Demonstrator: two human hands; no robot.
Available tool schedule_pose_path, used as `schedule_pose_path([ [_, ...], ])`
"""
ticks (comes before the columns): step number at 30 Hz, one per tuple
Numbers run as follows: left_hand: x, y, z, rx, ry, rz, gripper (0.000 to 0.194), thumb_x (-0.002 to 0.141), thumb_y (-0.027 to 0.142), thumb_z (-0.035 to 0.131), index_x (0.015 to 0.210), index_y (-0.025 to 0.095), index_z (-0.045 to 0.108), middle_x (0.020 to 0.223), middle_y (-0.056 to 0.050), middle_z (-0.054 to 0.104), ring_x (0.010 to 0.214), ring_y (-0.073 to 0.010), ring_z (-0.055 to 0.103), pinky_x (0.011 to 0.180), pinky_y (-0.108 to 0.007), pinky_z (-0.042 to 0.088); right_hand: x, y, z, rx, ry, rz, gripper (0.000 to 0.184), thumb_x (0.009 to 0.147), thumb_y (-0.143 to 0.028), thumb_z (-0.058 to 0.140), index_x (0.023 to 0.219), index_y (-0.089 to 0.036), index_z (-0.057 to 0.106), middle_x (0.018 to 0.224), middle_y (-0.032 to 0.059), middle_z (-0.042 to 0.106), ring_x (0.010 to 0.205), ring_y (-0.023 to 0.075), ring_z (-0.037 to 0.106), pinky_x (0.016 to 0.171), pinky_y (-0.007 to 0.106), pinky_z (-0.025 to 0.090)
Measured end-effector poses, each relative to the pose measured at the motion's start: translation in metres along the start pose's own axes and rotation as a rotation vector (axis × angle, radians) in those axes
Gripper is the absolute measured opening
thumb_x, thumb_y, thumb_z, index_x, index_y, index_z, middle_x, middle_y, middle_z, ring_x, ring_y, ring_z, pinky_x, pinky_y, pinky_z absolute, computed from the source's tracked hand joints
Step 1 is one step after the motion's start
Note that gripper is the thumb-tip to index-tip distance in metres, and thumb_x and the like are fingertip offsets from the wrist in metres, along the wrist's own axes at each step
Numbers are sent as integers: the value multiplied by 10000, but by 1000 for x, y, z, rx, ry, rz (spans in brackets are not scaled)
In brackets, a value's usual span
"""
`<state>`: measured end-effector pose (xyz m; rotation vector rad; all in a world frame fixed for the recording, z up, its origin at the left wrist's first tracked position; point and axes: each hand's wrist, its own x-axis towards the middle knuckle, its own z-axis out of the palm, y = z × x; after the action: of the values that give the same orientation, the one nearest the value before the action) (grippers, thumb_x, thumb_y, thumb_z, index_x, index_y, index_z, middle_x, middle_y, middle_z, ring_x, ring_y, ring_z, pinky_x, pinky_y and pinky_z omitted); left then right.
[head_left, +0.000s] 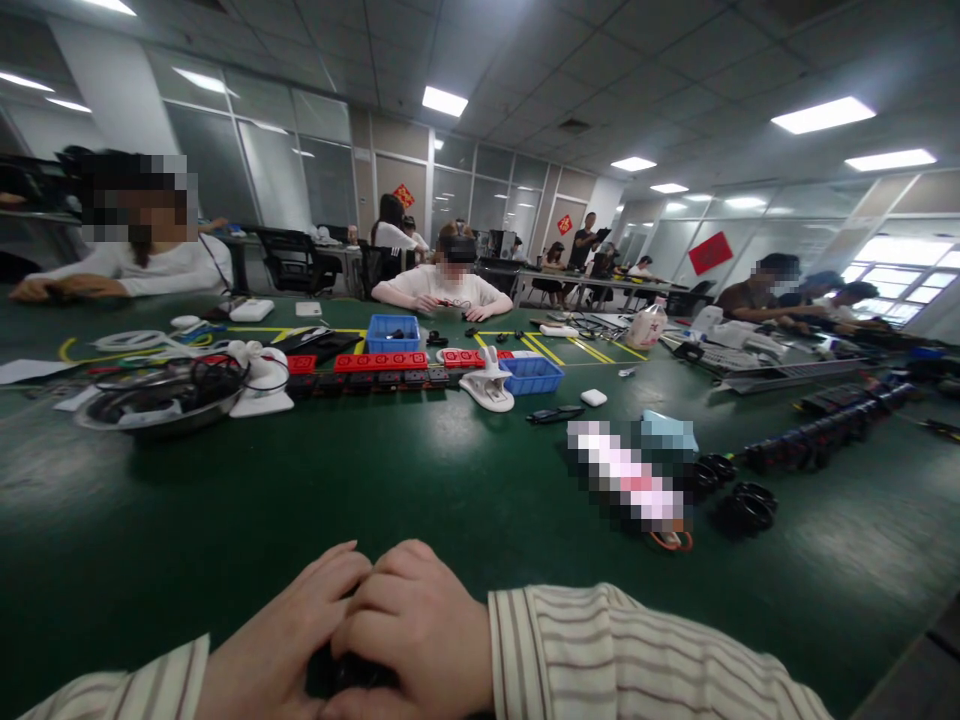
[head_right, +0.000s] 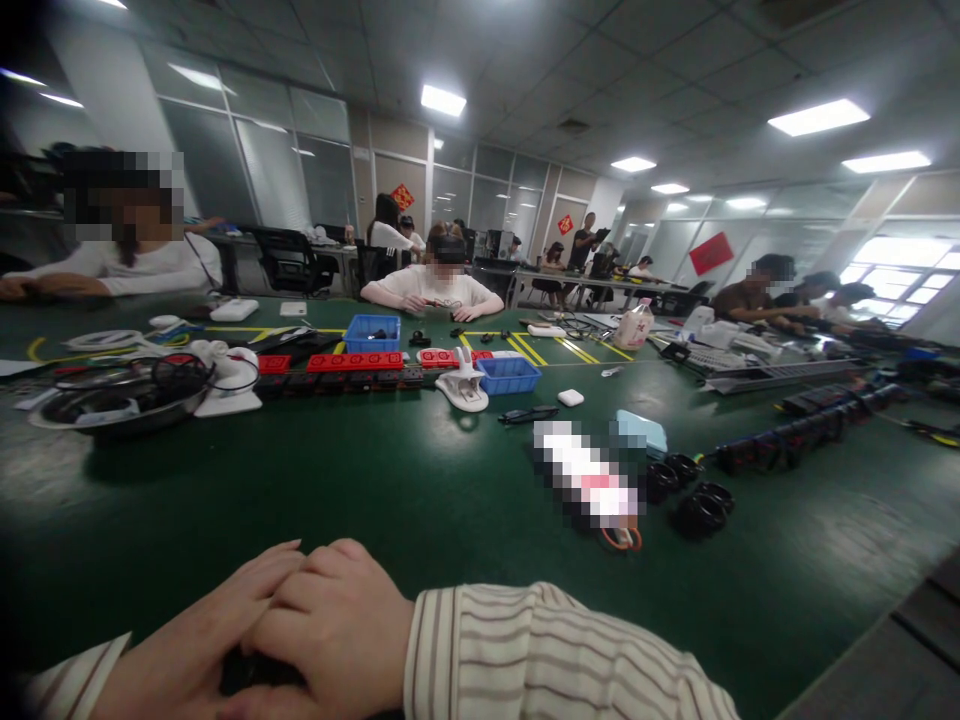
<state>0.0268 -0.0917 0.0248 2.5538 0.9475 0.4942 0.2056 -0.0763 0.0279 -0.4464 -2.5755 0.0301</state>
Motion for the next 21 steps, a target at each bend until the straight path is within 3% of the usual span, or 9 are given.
schedule_pose_path([
  [4, 5, -1, -6, -1, -123, 46, 393, 610, 357, 737, 981, 291, 628, 1007, 0, 592, 990, -275, 549, 1013, -444, 374, 0, 4, -1, 79, -49, -131, 185, 784, -391, 607, 850, -220, 584, 877, -58, 664, 851, 139, 531, 787, 319, 388],
  [7, 9, 0, -12, -13, -119, 90, 270, 655, 373, 708, 905, 289, 652, 1017, 2, 595, 962, -254, 562, 943, -385, 449, 0, 8, -1, 100, -120, -245, 156, 826, -385, 575, 855, -234, 596, 945, -79, 677, 921, 134, 534, 880, 308, 383],
  [10, 10, -1, -13, -1, -136, 87, 448, 655, 447, 730, 1065, 302, 623, 1084, -16, 599, 997, -276, 566, 953, -421, 448, 0, 10, -3, 108, -165, -291, 194, 832, -411, 574, 908, -234, 598, 1015, -73, 674, 1010, 138, 528, 964, 300, 348],
  [14, 0, -12, -8, 15, -164, 22, 945, 562, 527, 794, 1367, 281, 364, 1300, -96, 498, 1175, -390, 467, 1036, -606, 275, -1, 9, -6, 163, -60, -157, 295, 819, -432, 584, 993, -196, 558, 1040, -10, 665, 1026, 138, 541, 968, 288, 346],
  [18, -7, -20, -3, -5, -142, -8, 1051, 552, 585, 794, 1411, 296, 263, 1351, -110, 452, 1228, -399, 413, 1043, -645, 192, -3, 10, -5, 214, 139, 41, 334, 822, -453, 590, 984, -170, 517, 946, 20, 656, 909, 139, 573, 867, 293, 391],
  [21, -6, -17, -2, -15, -135, -16, 1110, 512, 550, 831, 1418, 296, 243, 1330, -101, 473, 1191, -370, 455, 1056, -634, 155, -5, 10, -2, 213, 162, 126, 259, 859, -423, 567, 917, -177, 511, 871, 7, 644, 874, 132, 569, 840, 285, 388],
])
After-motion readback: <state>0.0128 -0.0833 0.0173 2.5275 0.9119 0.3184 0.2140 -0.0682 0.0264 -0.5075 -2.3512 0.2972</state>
